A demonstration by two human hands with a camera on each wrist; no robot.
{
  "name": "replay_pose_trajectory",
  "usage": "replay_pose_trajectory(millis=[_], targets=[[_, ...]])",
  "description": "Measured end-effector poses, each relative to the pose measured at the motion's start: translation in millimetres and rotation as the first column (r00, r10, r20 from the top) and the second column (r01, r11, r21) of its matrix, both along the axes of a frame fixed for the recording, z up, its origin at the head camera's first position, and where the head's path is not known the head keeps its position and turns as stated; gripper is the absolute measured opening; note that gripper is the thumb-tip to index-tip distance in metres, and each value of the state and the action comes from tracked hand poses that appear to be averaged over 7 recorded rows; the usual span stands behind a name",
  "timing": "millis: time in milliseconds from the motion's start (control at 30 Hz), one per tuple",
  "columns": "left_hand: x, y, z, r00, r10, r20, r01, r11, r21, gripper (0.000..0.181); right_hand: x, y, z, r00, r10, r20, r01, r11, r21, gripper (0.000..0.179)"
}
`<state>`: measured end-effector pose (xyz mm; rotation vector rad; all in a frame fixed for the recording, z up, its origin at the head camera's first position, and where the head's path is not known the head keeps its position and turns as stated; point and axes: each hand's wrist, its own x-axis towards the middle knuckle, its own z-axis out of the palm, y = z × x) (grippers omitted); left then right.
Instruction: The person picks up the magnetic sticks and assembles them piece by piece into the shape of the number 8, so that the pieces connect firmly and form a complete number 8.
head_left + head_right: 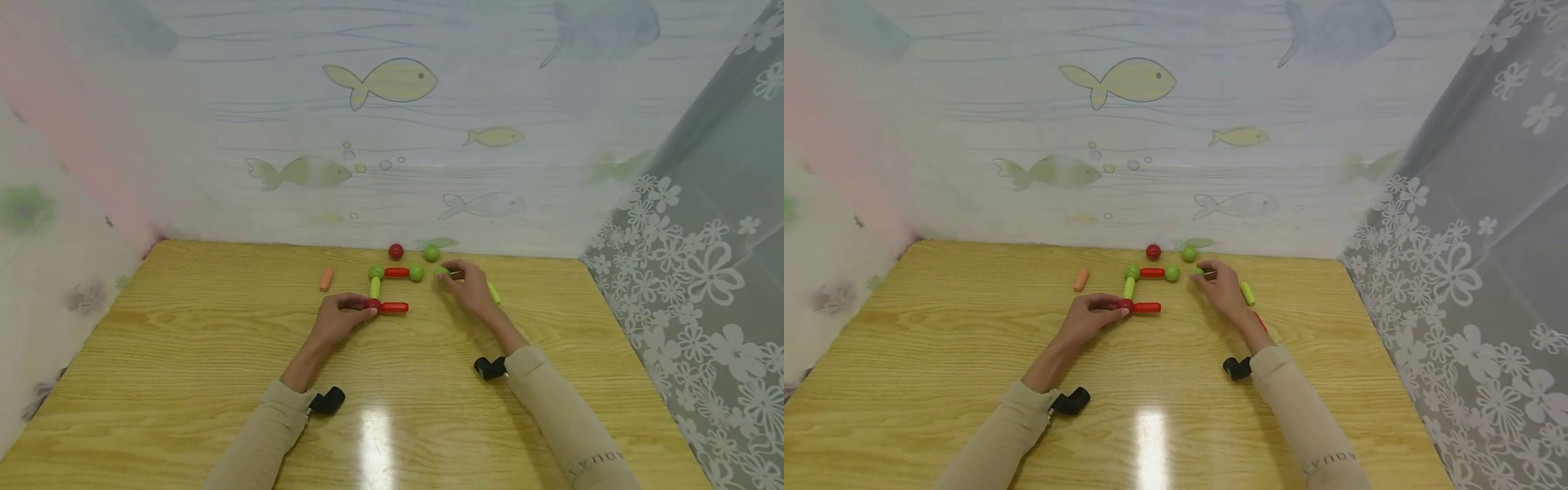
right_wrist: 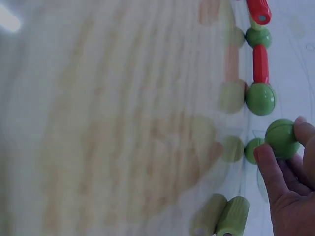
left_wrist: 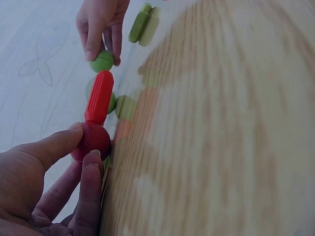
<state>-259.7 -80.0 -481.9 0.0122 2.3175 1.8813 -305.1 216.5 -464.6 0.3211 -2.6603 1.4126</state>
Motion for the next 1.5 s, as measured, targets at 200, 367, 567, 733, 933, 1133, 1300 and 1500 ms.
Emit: replay_pose_trajectory(millis=[200, 367, 567, 733, 933, 1133, 1300, 1500], targets=[[3.2, 0.5, 1.6, 1.0, 0.004, -0.02, -0.004, 1.0, -0.019, 0.033, 13.6, -1, -0.2, 0.993, 0.072, 0.099, -0.054, 0.982, -0.181, 0.037], [6.9, 1.9, 4.9, 1.0, 0.008, -0.016, -0.008, 0.999, -0.034, 0.033, 20.8, -2, -0.3, 0.97, 0.132, 0.207, -0.054, 0.937, -0.345, 0.04], [11.4, 4.1, 7.7, 1.0, 0.016, -0.015, -0.017, 0.999, -0.044, 0.034, 31.0, -5, 1.1, 0.928, 0.22, 0.3, -0.043, 0.865, -0.5, 0.043], [15.3, 4.6, 8.8, 1.0, 0.022, -0.016, -0.023, 0.999, -0.035, 0.034, 39.5, -8, -0.8, 0.914, 0.242, 0.325, -0.065, 0.879, -0.473, 0.046], [18.6, 5.8, 9.6, 0.999, 0.03, -0.014, -0.03, 0.999, -0.033, 0.034, 48.6, -10, -1.6, 0.911, 0.23, 0.343, -0.101, 0.929, -0.355, 0.049], [20.4, 7.0, 11.0, 0.999, 0.034, -0.016, -0.035, 0.999, -0.039, 0.033, 52.0, -11, -4.6, 0.892, 0.27, 0.362, -0.12, 0.915, -0.386, 0.047], [19.2, 5.8, 10.7, 0.999, 0.03, -0.017, -0.03, 0.999, -0.036, 0.034, 52.2, -14, -7.9, 0.885, 0.3, 0.355, -0.128, 0.892, -0.434, 0.044], [17.5, 5.2, 9.3, 0.999, 0.024, -0.022, -0.025, 0.999, -0.045, 0.034, 52.4, -18, -9.6, 0.885, 0.308, 0.349, -0.139, 0.89, -0.434, 0.044]])
